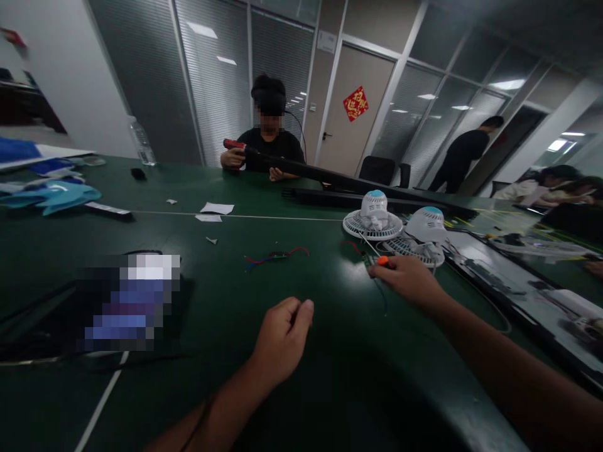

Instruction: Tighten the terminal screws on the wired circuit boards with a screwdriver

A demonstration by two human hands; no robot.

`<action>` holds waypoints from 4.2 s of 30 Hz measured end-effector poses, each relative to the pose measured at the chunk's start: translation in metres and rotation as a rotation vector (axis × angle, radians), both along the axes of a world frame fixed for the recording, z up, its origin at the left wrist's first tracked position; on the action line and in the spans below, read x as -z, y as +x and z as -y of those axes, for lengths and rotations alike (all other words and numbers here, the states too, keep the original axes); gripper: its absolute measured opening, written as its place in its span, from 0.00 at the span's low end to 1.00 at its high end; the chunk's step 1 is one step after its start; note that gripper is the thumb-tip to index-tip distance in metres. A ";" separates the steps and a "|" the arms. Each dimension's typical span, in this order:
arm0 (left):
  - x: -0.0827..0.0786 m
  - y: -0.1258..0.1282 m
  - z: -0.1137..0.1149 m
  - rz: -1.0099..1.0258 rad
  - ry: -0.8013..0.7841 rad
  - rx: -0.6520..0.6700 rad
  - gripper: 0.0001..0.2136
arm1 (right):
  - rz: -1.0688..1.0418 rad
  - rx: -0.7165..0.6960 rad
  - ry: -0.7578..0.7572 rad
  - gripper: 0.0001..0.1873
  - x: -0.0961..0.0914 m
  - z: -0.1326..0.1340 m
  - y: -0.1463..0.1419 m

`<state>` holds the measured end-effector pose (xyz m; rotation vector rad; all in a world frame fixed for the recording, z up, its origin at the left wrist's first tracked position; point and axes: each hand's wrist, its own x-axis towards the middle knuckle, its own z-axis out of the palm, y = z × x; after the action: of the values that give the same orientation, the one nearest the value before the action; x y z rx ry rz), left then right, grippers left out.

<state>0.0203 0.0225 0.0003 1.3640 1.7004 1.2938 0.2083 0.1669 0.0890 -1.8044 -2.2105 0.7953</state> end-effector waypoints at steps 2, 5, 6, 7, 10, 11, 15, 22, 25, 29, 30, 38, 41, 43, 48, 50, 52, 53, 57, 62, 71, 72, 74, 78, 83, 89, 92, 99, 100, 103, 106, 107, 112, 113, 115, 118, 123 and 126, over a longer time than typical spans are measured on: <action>0.000 -0.001 -0.001 0.263 0.016 -0.012 0.20 | -0.167 -0.060 -0.110 0.18 0.011 0.033 -0.021; 0.004 0.001 -0.003 0.607 0.096 0.051 0.21 | -0.394 -0.134 -0.299 0.17 0.037 0.074 -0.054; 0.005 0.002 -0.003 0.697 0.121 0.071 0.21 | -0.461 -0.148 -0.352 0.16 0.046 0.082 -0.064; 0.006 0.002 -0.004 0.765 0.138 0.072 0.19 | -0.525 -0.159 -0.396 0.17 0.053 0.088 -0.073; 0.007 0.000 -0.004 0.830 0.164 -0.020 0.12 | -0.679 -0.167 -0.468 0.16 0.068 0.094 -0.086; 0.006 -0.003 -0.004 0.830 0.176 -0.060 0.11 | -0.720 -0.163 -0.469 0.15 0.071 0.094 -0.085; 0.002 -0.016 -0.007 0.850 0.221 -0.151 0.07 | -0.839 -0.146 -0.390 0.14 0.077 0.097 -0.065; 0.004 -0.029 -0.016 0.898 0.042 -0.038 0.15 | -0.770 -0.256 -0.141 0.20 0.081 0.086 -0.017; 0.005 -0.029 -0.017 0.843 0.003 -0.049 0.18 | -0.663 -0.293 0.101 0.20 0.075 0.082 -0.006; 0.007 -0.027 -0.018 0.768 -0.054 -0.071 0.22 | -0.554 -0.399 0.377 0.16 0.067 0.085 -0.002; 0.008 -0.026 -0.018 0.738 -0.058 -0.075 0.22 | -0.542 -0.452 0.395 0.16 0.066 0.086 -0.002; 0.005 -0.022 -0.017 0.696 -0.096 -0.129 0.21 | -0.473 -0.591 0.441 0.17 0.069 0.086 -0.008; 0.003 -0.020 -0.017 0.740 -0.112 -0.169 0.20 | -0.446 -0.576 0.427 0.17 0.070 0.086 -0.009; 0.003 -0.020 -0.017 0.753 -0.120 -0.178 0.20 | -0.427 -0.582 0.397 0.18 0.070 0.086 -0.008; 0.004 -0.020 -0.017 0.746 -0.119 -0.169 0.20 | -0.415 -0.554 0.361 0.17 0.074 0.087 -0.007; 0.005 -0.021 -0.018 0.736 -0.106 -0.154 0.20 | -0.411 -0.541 0.362 0.16 0.075 0.088 -0.006; 0.006 -0.021 -0.017 0.706 -0.092 -0.133 0.20 | -0.404 -0.524 0.356 0.16 0.073 0.088 -0.006; 0.006 -0.021 -0.017 0.685 -0.088 -0.126 0.20 | -0.403 -0.512 0.341 0.16 0.071 0.088 -0.006; 0.005 -0.021 -0.016 0.598 -0.091 -0.122 0.20 | -0.410 -0.470 0.144 0.16 0.060 0.083 -0.009; 0.005 -0.022 -0.017 0.592 -0.114 -0.105 0.21 | -0.423 -0.403 -0.106 0.19 0.054 0.075 -0.010; 0.007 -0.021 -0.018 0.520 -0.130 -0.078 0.21 | -0.651 -0.159 -0.340 0.17 0.060 0.074 -0.009; 0.007 -0.021 -0.018 0.512 -0.124 -0.076 0.21 | -0.735 -0.074 -0.439 0.20 0.060 0.073 -0.010; 0.008 -0.022 -0.017 0.511 -0.110 -0.073 0.21 | -0.876 0.064 -0.579 0.23 0.060 0.072 -0.013; 0.010 -0.024 -0.018 0.497 -0.097 -0.065 0.20 | -0.894 0.103 -0.708 0.22 0.065 0.071 -0.013; 0.008 -0.025 -0.019 0.458 -0.109 -0.035 0.20 | -0.800 0.175 -0.669 0.13 0.082 0.068 -0.006; 0.006 -0.025 -0.018 0.457 -0.140 -0.041 0.21 | -0.548 -0.113 -0.532 0.22 0.075 0.064 -0.008; 0.005 -0.025 -0.018 0.460 -0.144 -0.043 0.21 | -0.457 -0.267 -0.468 0.26 0.068 0.064 -0.009; 0.005 -0.024 -0.020 0.518 -0.159 -0.056 0.20 | -0.383 -0.384 -0.324 0.24 0.064 0.064 -0.010; 0.004 -0.023 -0.020 0.529 -0.159 -0.062 0.20 | -0.377 -0.396 -0.302 0.24 0.063 0.064 -0.010; 0.003 -0.023 -0.020 0.526 -0.167 -0.077 0.20 | -0.348 -0.417 -0.246 0.23 0.060 0.065 -0.010; 0.002 -0.023 -0.019 0.505 -0.188 -0.081 0.20 | -0.317 -0.436 -0.181 0.22 0.060 0.066 -0.008; 0.002 -0.023 -0.019 0.494 -0.192 -0.084 0.20 | -0.310 -0.442 -0.155 0.21 0.060 0.066 -0.007; 0.004 -0.023 -0.018 0.480 -0.180 -0.092 0.20 | -0.297 -0.467 -0.014 0.20 0.059 0.069 -0.006; 0.004 -0.023 -0.018 0.481 -0.177 -0.092 0.20 | -0.301 -0.475 0.003 0.19 0.058 0.070 -0.007; 0.005 -0.023 -0.018 0.485 -0.178 -0.092 0.20 | -0.318 -0.484 0.027 0.17 0.056 0.070 -0.009; 0.004 -0.023 -0.019 0.499 -0.186 -0.122 0.20 | -0.365 -0.457 0.048 0.13 0.056 0.071 -0.011; 0.005 -0.021 -0.020 0.562 -0.165 -0.149 0.21 | -0.637 -0.114 -0.084 0.18 0.063 0.076 -0.008; 0.005 -0.019 -0.019 0.603 -0.150 -0.157 0.22 | -0.951 0.080 -0.298 0.22 0.065 0.079 -0.008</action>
<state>0.0010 0.0417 -0.0052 0.6647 1.4548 1.4443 0.1999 0.0883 0.0240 -1.1753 -1.4307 1.5972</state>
